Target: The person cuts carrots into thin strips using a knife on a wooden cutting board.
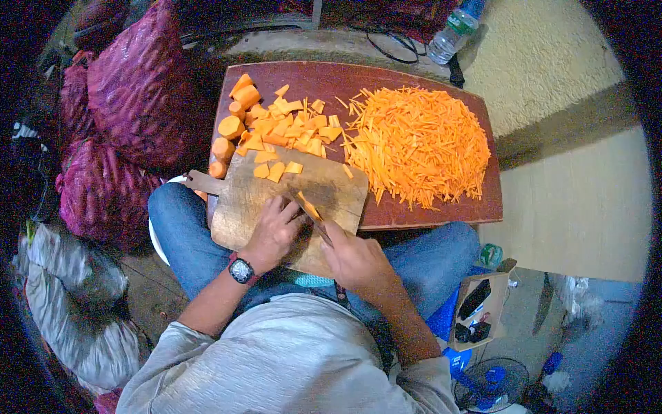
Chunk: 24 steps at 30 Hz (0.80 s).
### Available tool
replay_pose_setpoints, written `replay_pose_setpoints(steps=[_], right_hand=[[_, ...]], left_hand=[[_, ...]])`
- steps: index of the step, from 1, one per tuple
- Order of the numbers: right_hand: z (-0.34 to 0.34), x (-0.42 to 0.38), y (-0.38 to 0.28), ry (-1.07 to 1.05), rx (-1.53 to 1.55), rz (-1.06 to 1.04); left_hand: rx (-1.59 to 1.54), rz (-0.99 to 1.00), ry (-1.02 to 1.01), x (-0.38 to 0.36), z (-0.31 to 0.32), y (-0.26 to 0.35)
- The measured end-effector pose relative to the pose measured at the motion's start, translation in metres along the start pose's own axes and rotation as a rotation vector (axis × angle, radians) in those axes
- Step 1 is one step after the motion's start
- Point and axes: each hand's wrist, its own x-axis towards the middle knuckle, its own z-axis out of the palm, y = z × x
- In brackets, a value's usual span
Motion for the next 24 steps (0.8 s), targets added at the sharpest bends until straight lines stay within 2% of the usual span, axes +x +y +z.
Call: replay_pose_setpoints(steps=[3, 9, 14, 19, 24], right_hand=[[-0.011, -0.006, -0.006, -0.007, -0.04, -0.031], [-0.004, -0.022, -0.009, 0.007, -0.036, 0.022], [-0.007, -0.01, -0.008, 0.032, -0.011, -0.078], [0.003, -0.017, -0.007, 0.024, -0.037, -0.039], [-0.001, -0.009, -0.017, 0.011, -0.029, -0.029]], left_hand=[[-0.028, -0.016, 0.079, 0.004, 0.004, 0.0], [-0.085, -0.035, 0.07, 0.001, -0.001, -0.002], [-0.059, -0.058, 0.092, -0.001, -0.002, 0.0], [-0.041, -0.084, 0.075, -0.006, 0.0, -0.001], [-0.02, -0.038, 0.108, -0.004, 0.001, -0.003]])
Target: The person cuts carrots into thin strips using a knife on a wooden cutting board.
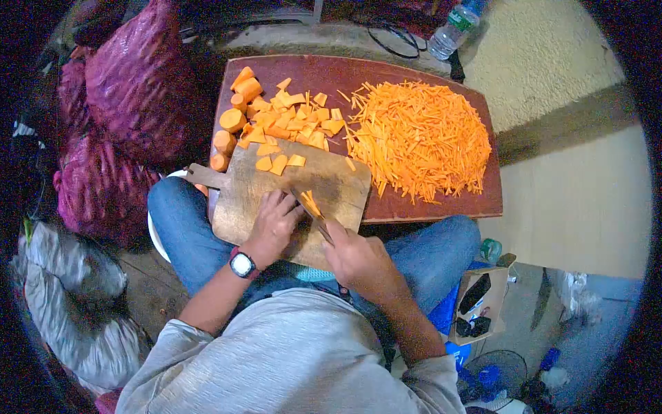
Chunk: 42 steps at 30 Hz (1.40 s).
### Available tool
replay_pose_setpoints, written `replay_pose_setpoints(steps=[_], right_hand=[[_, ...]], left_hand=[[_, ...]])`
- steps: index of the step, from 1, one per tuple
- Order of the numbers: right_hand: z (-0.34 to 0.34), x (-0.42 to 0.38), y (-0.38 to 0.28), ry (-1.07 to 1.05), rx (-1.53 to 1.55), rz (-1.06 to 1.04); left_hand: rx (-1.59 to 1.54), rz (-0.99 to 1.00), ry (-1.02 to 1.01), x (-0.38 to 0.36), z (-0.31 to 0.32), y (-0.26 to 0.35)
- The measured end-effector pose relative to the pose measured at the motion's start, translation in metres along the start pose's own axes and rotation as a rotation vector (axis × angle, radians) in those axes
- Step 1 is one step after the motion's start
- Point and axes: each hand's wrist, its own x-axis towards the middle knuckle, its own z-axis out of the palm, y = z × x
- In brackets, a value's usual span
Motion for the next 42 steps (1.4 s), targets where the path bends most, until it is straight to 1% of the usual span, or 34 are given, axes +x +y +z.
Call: replay_pose_setpoints(steps=[3, 6, 8, 12, 14, 15, 18, 21, 23, 27, 29, 32, 36, 38, 39, 41, 42], right_hand=[[-0.003, -0.01, 0.0, 0.021, -0.011, -0.048], [0.005, -0.004, 0.005, 0.033, 0.028, 0.018], [0.005, 0.006, 0.005, 0.024, 0.011, -0.02], [0.0, -0.009, -0.001, 0.043, -0.002, -0.067], [0.003, -0.013, -0.003, 0.031, -0.017, 0.008], [0.005, -0.01, -0.003, 0.029, -0.017, 0.01], [0.007, 0.002, 0.001, 0.048, -0.003, -0.004], [0.003, -0.002, 0.0, 0.012, -0.064, -0.068], [0.003, -0.013, -0.006, 0.054, -0.007, -0.002], [0.012, 0.003, -0.001, 0.059, 0.013, 0.011], [0.01, 0.008, -0.001, 0.079, 0.012, -0.017], [0.005, -0.008, -0.006, 0.06, 0.03, 0.022], [0.012, 0.0, 0.002, 0.079, 0.032, 0.0], [0.005, 0.003, 0.001, -0.008, 0.022, 0.051], [0.006, 0.003, 0.002, -0.004, 0.022, 0.05], [0.013, -0.001, 0.006, 0.064, 0.025, -0.003], [0.014, 0.0, 0.006, 0.058, 0.023, -0.003]], left_hand=[[0.017, -0.007, -0.017, -0.001, 0.001, 0.001], [-0.007, -0.04, -0.016, 0.0, 0.0, 0.003], [0.0, -0.055, -0.01, -0.002, 0.001, 0.003], [0.004, -0.048, -0.008, -0.001, 0.0, 0.001], [-0.003, -0.066, -0.035, -0.003, 0.0, 0.002], [-0.005, -0.068, -0.036, -0.004, 0.0, 0.003], [0.005, -0.078, 0.009, -0.005, 0.005, 0.002], [0.016, -0.063, 0.027, -0.005, 0.006, 0.0], [-0.017, -0.06, 0.013, -0.005, 0.004, 0.003], [-0.016, -0.067, 0.018, -0.007, 0.007, 0.003], [-0.005, -0.078, 0.031, -0.007, 0.008, 0.002], [-0.014, -0.073, 0.027, -0.008, 0.007, 0.002], [-0.068, -0.111, -0.011, -0.008, 0.004, 0.004], [-0.013, -0.107, -0.019, -0.01, 0.008, 0.001], [-0.012, -0.103, -0.017, -0.007, 0.007, 0.001], [0.002, -0.04, 0.078, -0.006, 0.004, 0.003], [0.0, -0.046, 0.079, -0.006, 0.004, 0.003]])
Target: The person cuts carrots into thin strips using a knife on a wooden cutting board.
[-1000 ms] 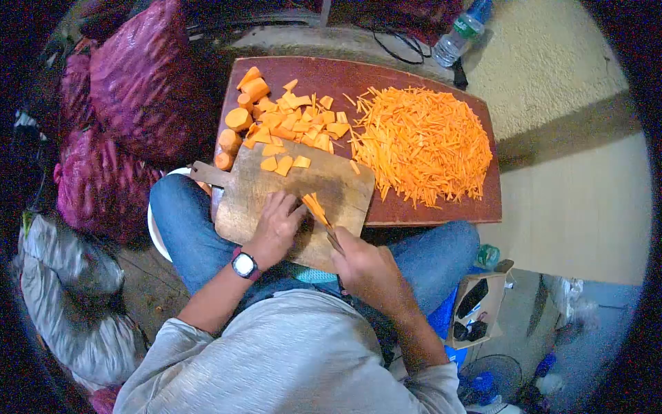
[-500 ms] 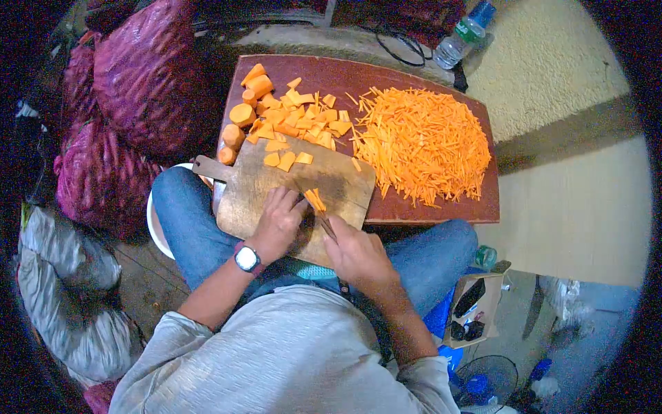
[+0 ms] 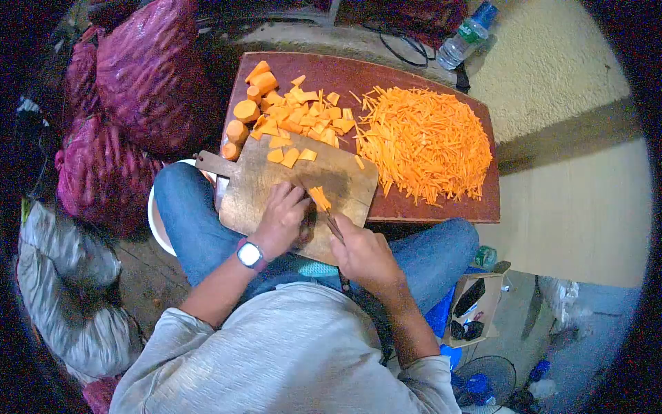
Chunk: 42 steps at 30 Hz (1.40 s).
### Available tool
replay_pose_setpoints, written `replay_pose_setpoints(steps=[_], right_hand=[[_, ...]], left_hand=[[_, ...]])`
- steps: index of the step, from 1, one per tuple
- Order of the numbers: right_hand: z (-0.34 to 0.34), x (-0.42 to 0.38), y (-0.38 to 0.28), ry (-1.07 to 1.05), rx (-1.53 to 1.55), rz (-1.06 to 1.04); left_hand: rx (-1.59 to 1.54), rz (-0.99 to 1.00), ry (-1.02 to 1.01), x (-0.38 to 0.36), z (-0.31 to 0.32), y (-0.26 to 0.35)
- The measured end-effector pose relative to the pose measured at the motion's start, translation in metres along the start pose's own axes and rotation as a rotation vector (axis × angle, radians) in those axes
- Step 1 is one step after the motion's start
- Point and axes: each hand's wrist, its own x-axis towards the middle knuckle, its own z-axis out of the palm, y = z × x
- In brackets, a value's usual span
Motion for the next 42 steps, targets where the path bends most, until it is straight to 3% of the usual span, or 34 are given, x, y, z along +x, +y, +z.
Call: replay_pose_setpoints(steps=[12, 15, 24, 26, 42], right_hand=[[0.004, 0.012, 0.008, 0.074, -0.002, -0.13], [0.003, 0.011, 0.01, 0.084, 0.004, -0.18], [0.006, 0.001, 0.007, 0.061, 0.048, -0.02], [0.006, 0.013, 0.003, 0.061, 0.016, -0.094], [0.01, 0.011, 0.001, 0.068, -0.064, -0.117]], left_hand=[[0.106, 0.068, -0.018, 0.0, 0.003, -0.002], [0.029, 0.008, -0.05, 0.001, 0.002, -0.001], [0.018, -0.016, -0.058, 0.002, 0.002, 0.0], [-0.014, -0.019, -0.022, -0.001, 0.009, -0.005], [-0.021, 0.002, 0.039, 0.0, 0.009, -0.007]])
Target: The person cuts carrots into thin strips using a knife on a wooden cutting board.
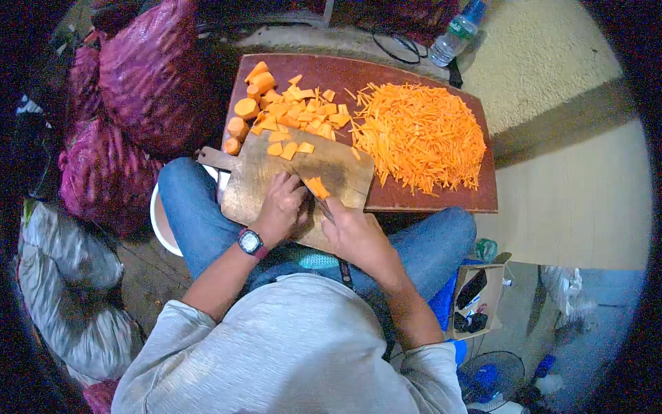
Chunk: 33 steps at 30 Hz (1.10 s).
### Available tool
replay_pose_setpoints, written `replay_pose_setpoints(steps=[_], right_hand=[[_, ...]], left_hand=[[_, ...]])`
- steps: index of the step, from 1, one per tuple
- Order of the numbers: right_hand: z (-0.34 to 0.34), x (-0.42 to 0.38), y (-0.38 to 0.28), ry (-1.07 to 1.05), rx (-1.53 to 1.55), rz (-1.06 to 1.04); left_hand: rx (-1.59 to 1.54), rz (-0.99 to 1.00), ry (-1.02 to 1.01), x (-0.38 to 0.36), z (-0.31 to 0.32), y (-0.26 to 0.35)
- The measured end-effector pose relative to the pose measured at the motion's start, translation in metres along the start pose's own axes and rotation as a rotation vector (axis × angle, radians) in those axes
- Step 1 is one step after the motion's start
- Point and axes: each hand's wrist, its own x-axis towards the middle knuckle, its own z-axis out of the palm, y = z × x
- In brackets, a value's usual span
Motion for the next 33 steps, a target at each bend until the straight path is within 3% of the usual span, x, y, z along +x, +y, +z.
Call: replay_pose_setpoints(steps=[6, 8, 11, 17, 20, 23, 30, 31, 33], right_hand=[[0.006, 0.01, 0.025, 0.055, 0.014, -0.142], [-0.003, 0.015, 0.027, -0.045, 0.251, -0.004], [-0.011, 0.007, 0.02, 0.031, 0.519, 0.155], [-0.004, -0.012, 0.017, 0.132, 0.399, 0.124], [0.007, -0.015, 0.016, 0.134, 0.39, 0.001], [0.003, -0.018, 0.001, 0.068, 0.343, 0.081], [-0.022, -0.008, 0.031, -0.019, 0.232, 0.031], [-0.036, -0.005, 0.033, -0.016, 0.199, 0.112], [-0.042, 0.006, 0.073, 0.212, 0.126, 0.033]], left_hand=[[-0.024, -0.014, 0.001, 0.002, -0.001, 0.001], [0.019, -0.026, -0.015, 0.002, -0.002, 0.002], [-0.009, -0.015, -0.01, -0.001, 0.002, -0.003], [-0.099, -0.055, 0.059, 0.006, -0.001, -0.004], [-0.182, -0.06, 0.151, 0.01, -0.005, 0.001], [-0.121, -0.082, 0.046, 0.007, -0.004, -0.003], [-0.032, -0.082, 0.05, 0.01, -0.015, -0.004], [-0.027, -0.079, 0.061, 0.008, -0.012, -0.009], [-0.017, -0.073, 0.079, 0.007, -0.009, -0.013]])
